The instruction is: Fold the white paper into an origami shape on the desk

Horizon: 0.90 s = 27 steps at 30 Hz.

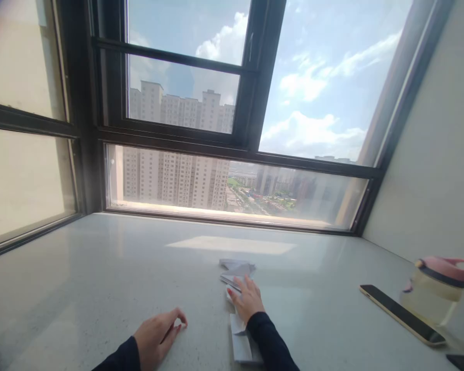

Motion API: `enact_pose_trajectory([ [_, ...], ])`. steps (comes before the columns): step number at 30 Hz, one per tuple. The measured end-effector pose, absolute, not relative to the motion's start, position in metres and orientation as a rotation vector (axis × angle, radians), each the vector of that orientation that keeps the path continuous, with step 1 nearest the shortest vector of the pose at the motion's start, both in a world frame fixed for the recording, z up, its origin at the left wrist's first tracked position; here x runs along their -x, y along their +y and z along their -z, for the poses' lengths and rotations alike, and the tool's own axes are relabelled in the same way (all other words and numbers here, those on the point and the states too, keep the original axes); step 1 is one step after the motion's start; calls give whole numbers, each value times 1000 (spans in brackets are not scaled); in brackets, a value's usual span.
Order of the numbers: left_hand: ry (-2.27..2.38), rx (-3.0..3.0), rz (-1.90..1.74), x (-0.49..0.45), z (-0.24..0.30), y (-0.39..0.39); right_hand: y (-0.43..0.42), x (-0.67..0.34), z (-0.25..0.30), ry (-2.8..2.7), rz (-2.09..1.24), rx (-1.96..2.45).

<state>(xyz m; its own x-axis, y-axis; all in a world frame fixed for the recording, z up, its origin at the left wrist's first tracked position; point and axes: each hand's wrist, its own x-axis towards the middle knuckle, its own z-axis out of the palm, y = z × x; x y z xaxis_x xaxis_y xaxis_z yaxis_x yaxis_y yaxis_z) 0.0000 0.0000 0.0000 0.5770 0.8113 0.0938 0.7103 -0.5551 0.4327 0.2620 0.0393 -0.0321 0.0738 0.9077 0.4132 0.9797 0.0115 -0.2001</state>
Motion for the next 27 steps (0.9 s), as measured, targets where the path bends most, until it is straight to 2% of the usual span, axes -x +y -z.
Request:
enact_pose_trajectory([
  [5, 1237, -2459, -416, 0, 1, 0, 36, -236, 38, -1896, 178, 1838],
  [9, 1204, -2448, -473, -1, 3, 0, 36, -222, 46, -1941, 11, 1751],
  [14, 1160, -2451, -651, -4, 1, -3, 30, -200, 41, -1970, -126, 1562],
  [19, 950, -2516, -830, -12, 3, -9, 25, -202, 16, -1883, 21, 1473],
  [27, 589, -2706, -583, -32, 39, -11, 37, -255, 25, -1781, 303, 1848],
])
